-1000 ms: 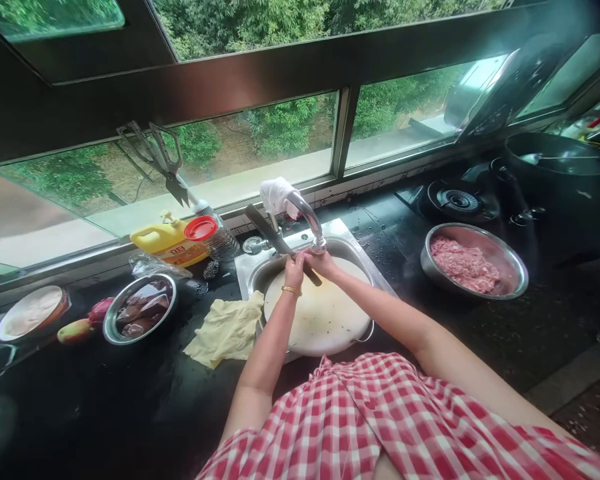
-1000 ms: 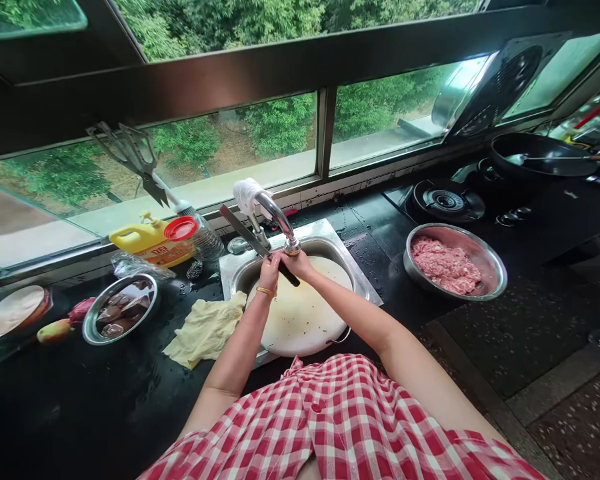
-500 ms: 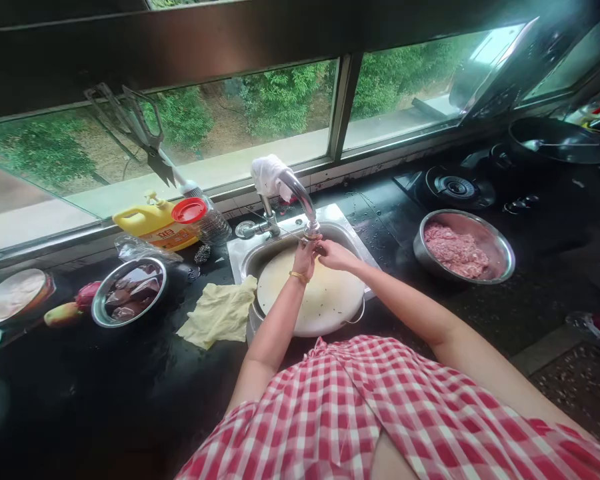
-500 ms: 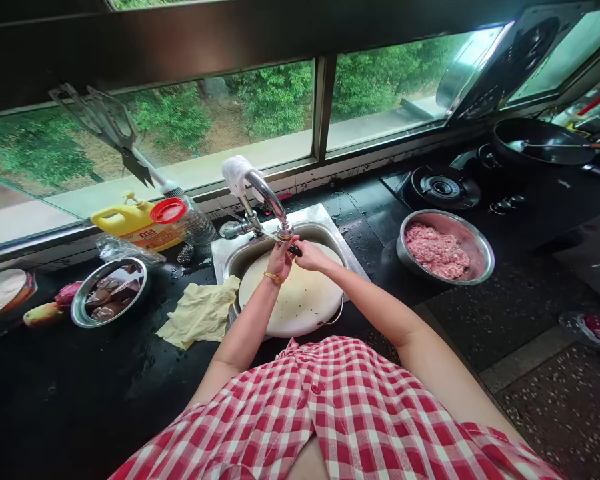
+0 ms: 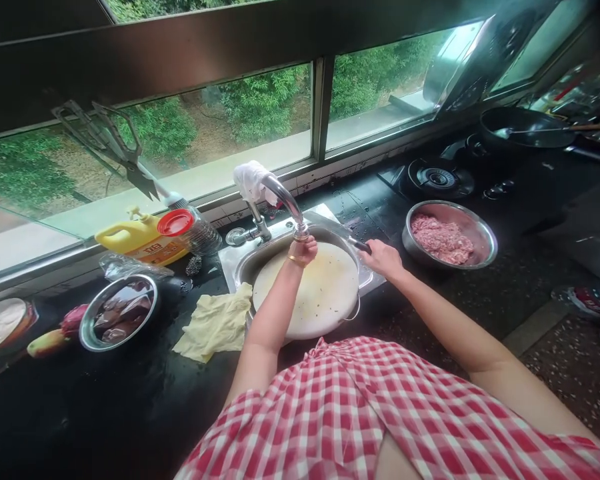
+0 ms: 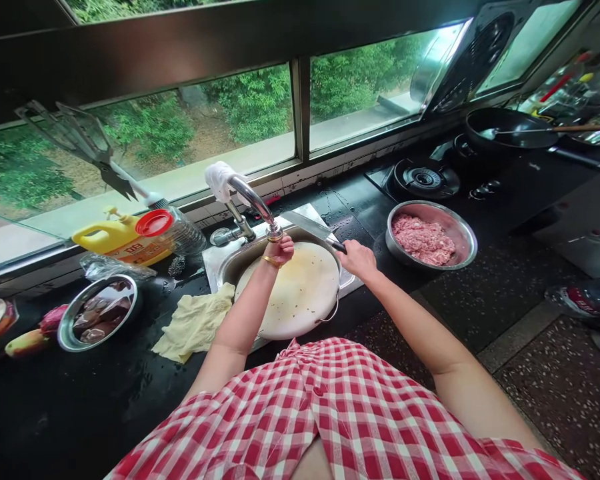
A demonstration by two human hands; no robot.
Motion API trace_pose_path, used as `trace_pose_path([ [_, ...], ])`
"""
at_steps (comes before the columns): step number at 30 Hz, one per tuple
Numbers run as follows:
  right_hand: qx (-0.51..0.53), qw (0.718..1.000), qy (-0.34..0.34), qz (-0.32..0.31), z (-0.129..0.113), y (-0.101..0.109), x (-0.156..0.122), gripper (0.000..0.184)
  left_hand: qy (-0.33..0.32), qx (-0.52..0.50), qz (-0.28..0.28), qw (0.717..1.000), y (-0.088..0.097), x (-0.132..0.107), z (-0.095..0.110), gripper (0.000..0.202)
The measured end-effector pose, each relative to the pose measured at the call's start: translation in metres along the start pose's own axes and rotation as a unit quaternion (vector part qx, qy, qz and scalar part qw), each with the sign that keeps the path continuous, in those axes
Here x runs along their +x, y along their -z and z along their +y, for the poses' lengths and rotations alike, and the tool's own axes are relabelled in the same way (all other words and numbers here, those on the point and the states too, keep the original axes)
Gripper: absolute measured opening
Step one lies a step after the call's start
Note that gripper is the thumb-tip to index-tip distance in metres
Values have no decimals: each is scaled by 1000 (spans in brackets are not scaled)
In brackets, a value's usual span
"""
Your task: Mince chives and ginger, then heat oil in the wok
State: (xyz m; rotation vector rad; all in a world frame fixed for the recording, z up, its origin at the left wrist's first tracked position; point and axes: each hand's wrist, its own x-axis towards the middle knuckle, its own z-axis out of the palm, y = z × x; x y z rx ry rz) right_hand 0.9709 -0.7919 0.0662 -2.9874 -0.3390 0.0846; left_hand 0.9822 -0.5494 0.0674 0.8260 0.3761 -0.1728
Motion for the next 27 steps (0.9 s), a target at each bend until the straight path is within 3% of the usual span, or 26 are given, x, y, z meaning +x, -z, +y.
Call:
trace_pose_path([
  [3,-7,1000,-18,9,25,-31,-20,35,-20,-25,-57,998,-5,8,9,39],
  [5,-5,999,-36,15,39,-52,-34,34,-16,22,-70,997,-5,5,6,39],
  [7,1,998,-58,18,51,-70,-47,35,-8,137,-84,987,1,-8,-10,37],
  [9,5,997,-78,21,60,-85,-58,36,-39,322,-127,937,12,-33,-36,42],
  [10,7,996,-83,21,63,-92,-62,36,-72,431,-162,885,17,-49,-50,46],
  [11,10,996,-86,20,65,-98,-66,36,-108,538,-205,811,23,-66,-65,49],
  [14,22,996,-89,17,67,-111,-70,36,-168,749,-331,548,38,-109,-99,54],
  [15,24,995,-91,15,67,-114,-70,36,-173,774,-363,489,42,-117,-106,55],
  [16,26,995,-96,13,67,-117,-69,35,-173,785,-387,452,47,-122,-111,55],
  [17,27,994,-102,11,67,-119,-69,35,-171,788,-402,433,52,-122,-112,55],
  [20,34,991,-127,-4,70,-123,-68,36,-132,806,-381,432,77,-99,-98,54],
  [22,45,988,-146,-16,74,-124,-72,38,-82,840,-279,458,98,-73,-75,52],
  [23,51,986,-155,-21,76,-124,-74,38,-62,854,-189,480,108,-59,-61,51],
  [25,61,983,-171,-23,81,-124,-81,39,-53,831,12,554,120,-33,-37,49],
  [27,68,980,-186,-6,84,-121,-87,40,-63,712,120,689,118,-14,-22,44],
])
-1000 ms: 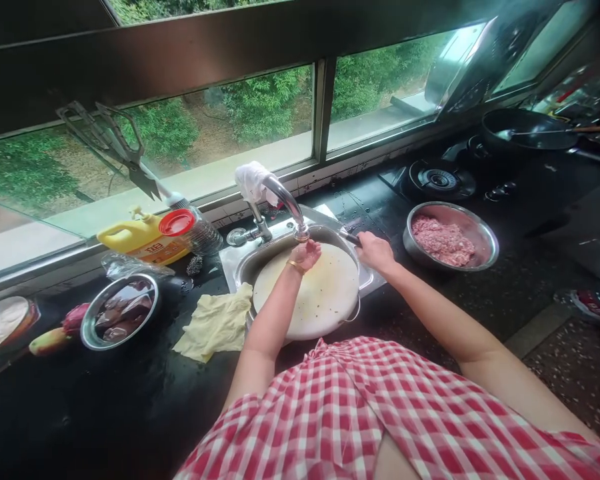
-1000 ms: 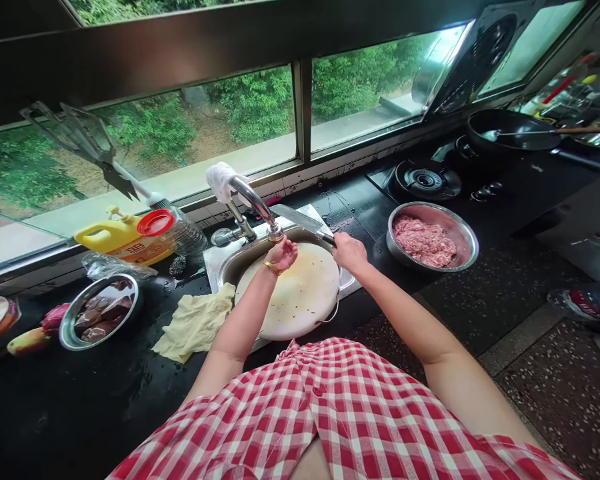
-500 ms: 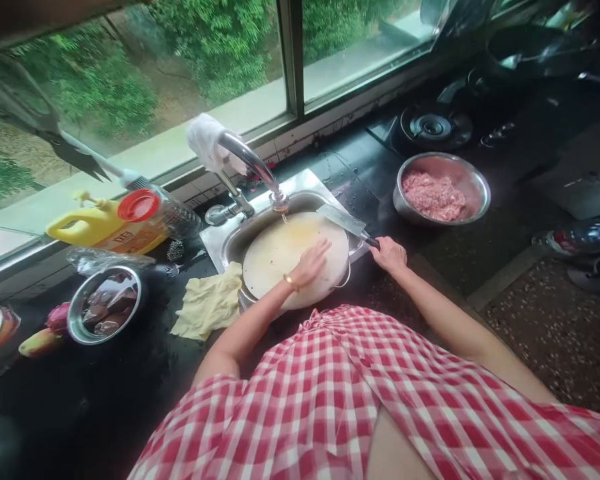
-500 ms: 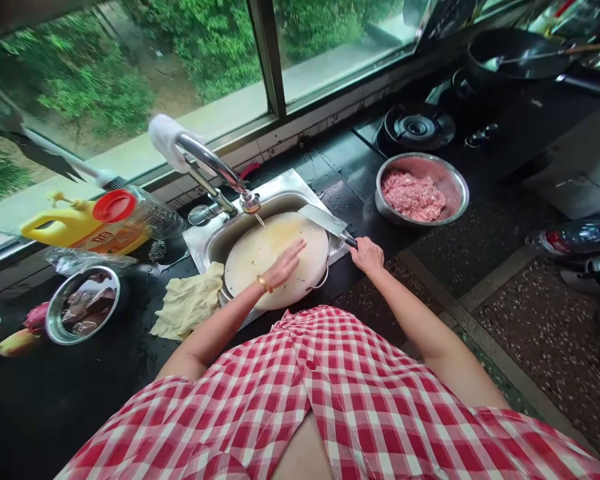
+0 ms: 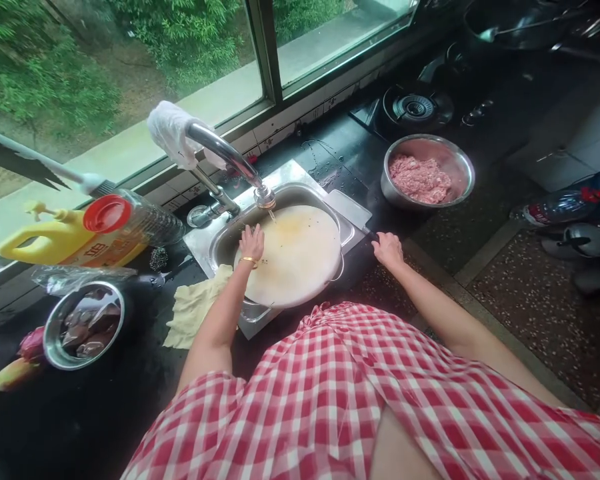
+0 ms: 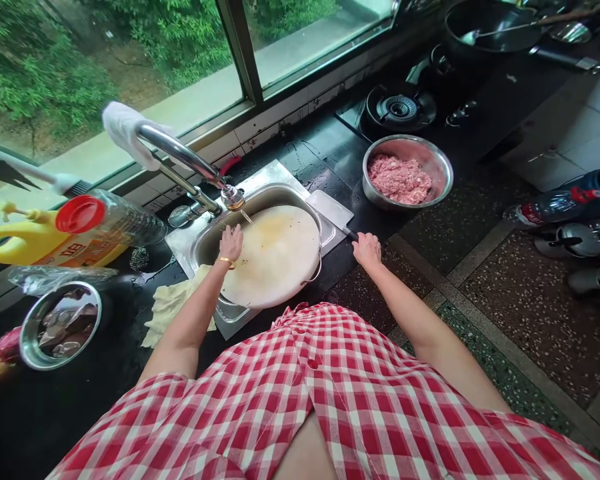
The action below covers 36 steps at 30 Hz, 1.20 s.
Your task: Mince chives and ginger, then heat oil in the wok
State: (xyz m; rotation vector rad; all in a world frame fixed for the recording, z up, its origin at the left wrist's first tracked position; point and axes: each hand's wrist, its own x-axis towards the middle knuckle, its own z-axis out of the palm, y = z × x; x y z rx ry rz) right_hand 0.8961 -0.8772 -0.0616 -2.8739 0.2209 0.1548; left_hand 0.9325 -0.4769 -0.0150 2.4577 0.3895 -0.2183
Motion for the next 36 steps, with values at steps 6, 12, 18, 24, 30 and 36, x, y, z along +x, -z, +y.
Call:
trace_pose_path([
  [6,172,984,7,45,-25,15,-27,29,125,-605,-70,783,-3,19,69,34],
  [12,595,739,-205,-242,-84,12,-82,11,7,-583,-128,802,-23,2,96,50],
  [18,790,446,-294,-302,-103,10,-98,14,-420,-41,-267,866,-87,-70,95,55],
  [24,814,413,-294,-284,-107,5,-101,14,-455,169,-255,836,-112,-12,112,55],
  [30,819,430,-250,-288,-105,13,-119,14,-81,196,-132,968,-52,72,32,48],
  [36,829,398,-262,-293,-109,18,-124,31,39,-179,-82,980,-16,57,17,32],
])
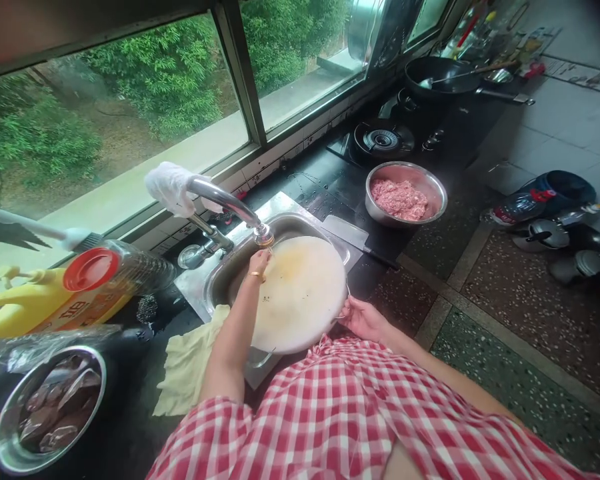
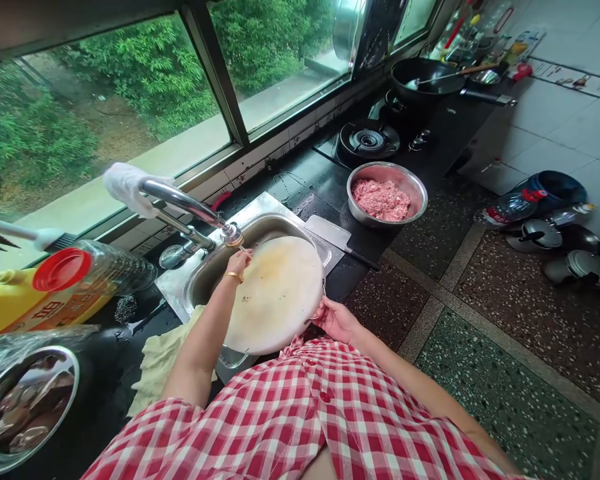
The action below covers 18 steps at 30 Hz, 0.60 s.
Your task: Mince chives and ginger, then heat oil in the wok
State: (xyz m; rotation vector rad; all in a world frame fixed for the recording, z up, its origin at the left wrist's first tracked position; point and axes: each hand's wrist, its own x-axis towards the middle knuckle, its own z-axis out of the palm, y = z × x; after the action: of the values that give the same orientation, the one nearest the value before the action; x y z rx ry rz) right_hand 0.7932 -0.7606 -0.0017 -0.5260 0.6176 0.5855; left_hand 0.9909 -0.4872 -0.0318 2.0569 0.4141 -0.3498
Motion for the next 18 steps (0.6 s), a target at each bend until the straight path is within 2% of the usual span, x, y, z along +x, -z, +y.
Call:
trace_pose_path([
  [1,5,1000,-1,0,0,-2,0,33,1,-102,-19,995,-6,-6,13,30],
  [2,8,1000,-2,2,0,-3,0,34,5,-229,-39,973,-11,-11,29,27],
  [4,10,1000,-3,7,0,-7,-2,36,-1,-430,-70,900,-19,-20,60,26],
  [5,10,1000,-3,6,0,-9,-4,37,-12,-480,-81,873,-21,-26,73,29],
  [6,8,1000,-5,2,0,-11,-7,36,-29,-502,-87,860,-22,-34,82,31],
  [7,4,1000,-6,-4,0,-12,-11,36,-51,-498,-93,861,-24,-44,88,34],
  [9,-6,1000,-8,-22,2,-13,-17,34,-112,-423,-122,891,-34,-72,88,40],
  [11,-11,999,-7,-35,4,-11,-23,31,-210,-269,-184,922,-56,-110,79,45],
  [12,-11,999,-4,-36,6,-9,-25,29,-270,-169,-226,920,-70,-128,74,46],
  [13,-10,999,1,-33,8,-6,-27,27,-327,-66,-264,905,-86,-145,68,49],
  [15,-7,1000,14,-22,13,1,-31,23,-399,107,-297,861,-115,-166,60,54],
  [17,-5,999,28,-14,18,8,-36,22,-417,219,-291,832,-132,-165,54,57],
  [18,-5,999,33,-13,20,12,-38,23,-405,258,-277,832,-133,-155,51,56],
])
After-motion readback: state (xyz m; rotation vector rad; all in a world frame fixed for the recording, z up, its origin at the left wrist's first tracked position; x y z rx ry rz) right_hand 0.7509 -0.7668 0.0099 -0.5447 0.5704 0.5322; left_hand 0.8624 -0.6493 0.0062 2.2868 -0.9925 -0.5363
